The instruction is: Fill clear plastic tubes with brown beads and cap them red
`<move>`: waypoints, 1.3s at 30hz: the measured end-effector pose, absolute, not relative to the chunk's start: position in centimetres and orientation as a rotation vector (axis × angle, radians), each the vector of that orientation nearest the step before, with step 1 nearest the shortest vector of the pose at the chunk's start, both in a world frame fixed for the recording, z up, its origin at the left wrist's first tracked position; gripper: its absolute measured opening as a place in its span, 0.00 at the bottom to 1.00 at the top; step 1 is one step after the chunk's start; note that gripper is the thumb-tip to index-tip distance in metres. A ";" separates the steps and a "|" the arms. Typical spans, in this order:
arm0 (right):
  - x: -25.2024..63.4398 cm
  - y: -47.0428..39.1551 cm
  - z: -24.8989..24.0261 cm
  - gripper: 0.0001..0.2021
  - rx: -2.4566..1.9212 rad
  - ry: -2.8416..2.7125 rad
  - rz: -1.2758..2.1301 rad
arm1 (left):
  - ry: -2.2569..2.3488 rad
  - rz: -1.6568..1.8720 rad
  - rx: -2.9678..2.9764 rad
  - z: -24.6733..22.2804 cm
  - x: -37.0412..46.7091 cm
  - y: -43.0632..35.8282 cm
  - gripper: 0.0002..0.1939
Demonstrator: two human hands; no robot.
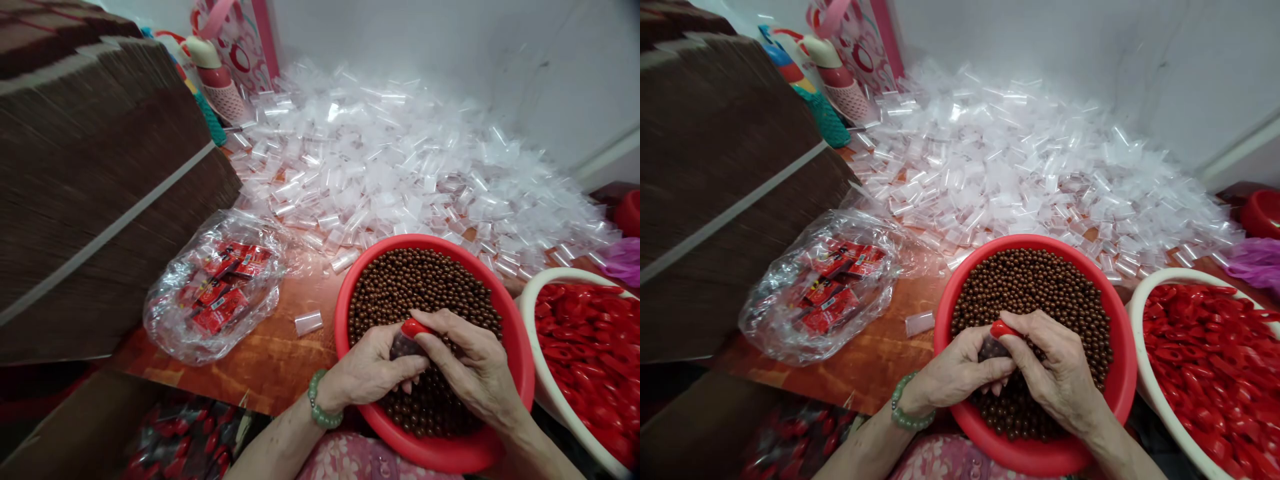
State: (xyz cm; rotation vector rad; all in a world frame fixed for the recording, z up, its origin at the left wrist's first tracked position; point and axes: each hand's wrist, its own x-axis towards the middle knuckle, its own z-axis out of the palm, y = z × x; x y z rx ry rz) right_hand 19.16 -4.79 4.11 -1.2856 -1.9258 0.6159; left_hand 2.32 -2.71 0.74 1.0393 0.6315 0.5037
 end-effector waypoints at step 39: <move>17.7 -4.2 1.0 0.30 -1.143 -2.297 -0.041 | 0.521 0.651 0.814 0.4 2.1 -2.7 0.25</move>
